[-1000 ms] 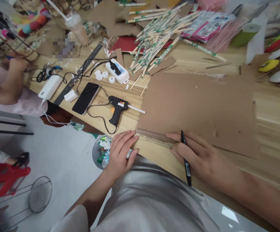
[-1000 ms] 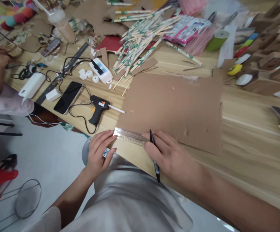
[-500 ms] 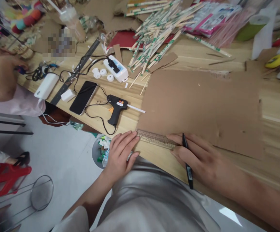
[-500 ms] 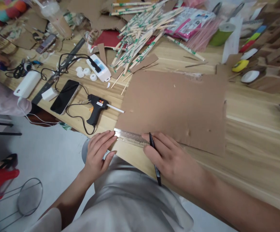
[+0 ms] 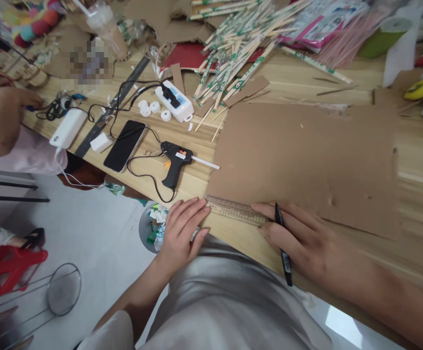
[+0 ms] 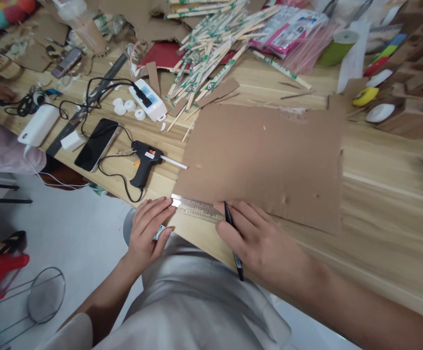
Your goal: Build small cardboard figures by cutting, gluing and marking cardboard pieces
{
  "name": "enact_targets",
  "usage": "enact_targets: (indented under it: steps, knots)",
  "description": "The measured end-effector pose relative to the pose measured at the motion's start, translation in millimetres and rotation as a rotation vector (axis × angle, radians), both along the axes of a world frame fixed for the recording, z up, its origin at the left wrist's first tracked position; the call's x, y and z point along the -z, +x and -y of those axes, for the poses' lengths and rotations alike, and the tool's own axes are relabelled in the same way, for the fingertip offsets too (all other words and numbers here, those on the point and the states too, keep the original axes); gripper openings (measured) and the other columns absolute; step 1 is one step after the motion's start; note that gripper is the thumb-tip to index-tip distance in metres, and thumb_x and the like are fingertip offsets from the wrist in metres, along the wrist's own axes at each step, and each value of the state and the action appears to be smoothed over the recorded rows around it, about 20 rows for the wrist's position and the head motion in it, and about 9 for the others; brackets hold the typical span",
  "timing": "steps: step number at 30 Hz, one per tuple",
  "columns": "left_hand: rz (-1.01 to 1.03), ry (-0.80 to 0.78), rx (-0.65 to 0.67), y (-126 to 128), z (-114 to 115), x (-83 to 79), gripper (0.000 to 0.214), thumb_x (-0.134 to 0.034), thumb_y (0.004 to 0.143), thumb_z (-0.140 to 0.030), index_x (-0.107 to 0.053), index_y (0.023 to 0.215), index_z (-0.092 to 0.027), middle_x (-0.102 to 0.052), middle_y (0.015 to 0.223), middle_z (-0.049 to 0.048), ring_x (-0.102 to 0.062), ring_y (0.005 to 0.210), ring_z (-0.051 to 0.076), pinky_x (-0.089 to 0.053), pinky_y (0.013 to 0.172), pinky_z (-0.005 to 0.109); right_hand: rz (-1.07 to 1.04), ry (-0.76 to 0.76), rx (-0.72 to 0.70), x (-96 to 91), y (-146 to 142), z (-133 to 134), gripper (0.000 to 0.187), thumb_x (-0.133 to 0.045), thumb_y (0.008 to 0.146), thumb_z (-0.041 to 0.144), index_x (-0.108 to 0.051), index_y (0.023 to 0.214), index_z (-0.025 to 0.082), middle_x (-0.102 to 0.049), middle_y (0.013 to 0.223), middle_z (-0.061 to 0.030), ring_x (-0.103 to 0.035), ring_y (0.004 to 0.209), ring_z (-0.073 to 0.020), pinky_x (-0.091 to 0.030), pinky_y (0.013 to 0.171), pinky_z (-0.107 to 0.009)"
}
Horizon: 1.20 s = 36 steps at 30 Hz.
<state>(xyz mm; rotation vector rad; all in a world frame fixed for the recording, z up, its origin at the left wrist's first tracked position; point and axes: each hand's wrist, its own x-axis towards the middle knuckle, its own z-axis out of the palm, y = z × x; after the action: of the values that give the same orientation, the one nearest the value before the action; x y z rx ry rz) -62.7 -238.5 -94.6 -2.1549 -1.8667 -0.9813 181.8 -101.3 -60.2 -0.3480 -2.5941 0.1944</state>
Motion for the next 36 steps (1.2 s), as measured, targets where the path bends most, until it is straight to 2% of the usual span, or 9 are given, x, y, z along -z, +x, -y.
enact_targets:
  steps: [6, 13, 16, 21, 23, 27, 31, 34, 36]
  knots:
    - [-0.026, -0.017, -0.010, -0.4, 0.2, -1.8, 0.040, -0.049, 0.104, -0.023, -0.059, 0.143, -0.022, -0.079, 0.127, 0.0109, -0.072, 0.125, 0.024, -0.046, 0.117, 0.043, 0.121, 0.036, -0.064, -19.2, -1.7, -4.6, 0.034, -0.039, 0.099, 0.001, -0.066, 0.097, 0.022, -0.075, 0.107, -0.0114, -0.066, 0.099, -0.0246, -0.055, 0.082, -0.035]
    - [0.003, -0.045, -0.009, 1.3, 1.3, -4.0, 0.041, -0.050, 0.104, -0.023, -0.059, 0.144, -0.022, -0.078, 0.131, 0.0121, -0.070, 0.129, 0.025, -0.046, 0.118, 0.044, -0.005, 0.019, 0.013, 0.6, -2.0, 1.3, 0.035, -0.036, 0.099, 0.002, -0.064, 0.100, 0.023, -0.074, 0.109, -0.0113, -0.065, 0.102, -0.0257, -0.054, 0.086, -0.039]
    - [0.033, -0.051, -0.004, 8.0, 4.3, -8.0, 0.045, -0.051, 0.104, -0.022, -0.054, 0.149, -0.021, -0.075, 0.136, 0.0126, -0.066, 0.135, 0.024, -0.044, 0.121, 0.044, 0.006, 0.015, -0.002, 1.6, -2.7, 1.9, 0.032, -0.037, 0.100, 0.003, -0.063, 0.100, 0.022, -0.074, 0.108, -0.0126, -0.065, 0.098, -0.0255, -0.054, 0.085, -0.038]
    - [0.025, -0.079, 0.177, 31.8, 4.4, -20.3, 0.044, -0.045, 0.108, -0.030, -0.055, 0.148, -0.014, -0.076, 0.135, 0.0139, -0.060, 0.143, 0.022, -0.039, 0.125, 0.040, 0.004, 0.023, -0.010, -3.9, -4.7, -0.3, 0.032, -0.036, 0.103, 0.006, -0.064, 0.105, 0.021, -0.074, 0.105, -0.0116, -0.066, 0.095, -0.0253, -0.055, 0.083, -0.038]
    - [-0.022, -0.112, 0.227, 42.6, 0.7, -22.3, 0.049, -0.039, 0.110, -0.040, -0.055, 0.148, -0.012, -0.074, 0.138, 0.0153, -0.056, 0.147, 0.022, -0.034, 0.129, 0.042, 0.000, 0.025, -0.023, -7.2, -5.4, -2.0, 0.032, -0.034, 0.105, 0.007, -0.063, 0.109, 0.019, -0.074, 0.102, -0.0120, -0.066, 0.093, -0.0255, -0.055, 0.081, -0.038]
    - [-0.174, -0.167, 0.170, 57.2, -7.1, -17.7, 0.065, -0.031, 0.109, -0.057, -0.056, 0.148, -0.011, -0.069, 0.145, 0.0185, -0.050, 0.152, 0.028, -0.011, 0.136, 0.054, 0.055, -0.013, -0.068, -14.8, -6.5, -5.6, 0.028, -0.037, 0.107, 0.011, -0.064, 0.107, 0.017, -0.074, 0.094, -0.0114, -0.068, 0.089, -0.0248, -0.058, 0.081, -0.036]
    - [-0.232, -0.169, 0.163, 58.4, -8.7, -12.3, 0.071, -0.042, 0.104, -0.063, -0.055, 0.149, -0.010, -0.069, 0.144, 0.0203, -0.046, 0.154, 0.031, -0.006, 0.136, 0.055, 0.034, -0.183, -0.074, -18.7, -6.9, -9.2, 0.026, -0.040, 0.107, 0.012, -0.064, 0.100, 0.021, -0.077, 0.100, -0.0103, -0.071, 0.091, -0.0241, -0.059, 0.081, -0.038]
    - [-0.279, -0.184, 0.159, 55.4, -8.4, -12.7, 0.067, -0.046, 0.104, -0.060, -0.056, 0.149, -0.012, -0.069, 0.145, 0.0181, -0.044, 0.155, 0.030, -0.007, 0.136, 0.054, 0.004, -0.483, -0.031, -22.7, -5.3, -14.7, 0.020, -0.046, 0.107, 0.022, -0.057, 0.090, 0.024, -0.078, 0.100, -0.0100, -0.073, 0.091, -0.0239, -0.059, 0.078, -0.037]
    - [-0.302, -0.187, 0.159, 54.1, -8.7, -14.5, 0.063, -0.046, 0.105, -0.057, -0.058, 0.148, -0.012, -0.069, 0.145, 0.0173, -0.045, 0.155, 0.029, -0.005, 0.136, 0.052, -0.064, -0.718, 0.074, -26.7, -3.6, -20.2, 0.020, -0.054, 0.106, 0.038, -0.054, 0.090, 0.026, -0.078, 0.103, -0.0099, -0.075, 0.090, -0.0247, -0.059, 0.075, -0.036]
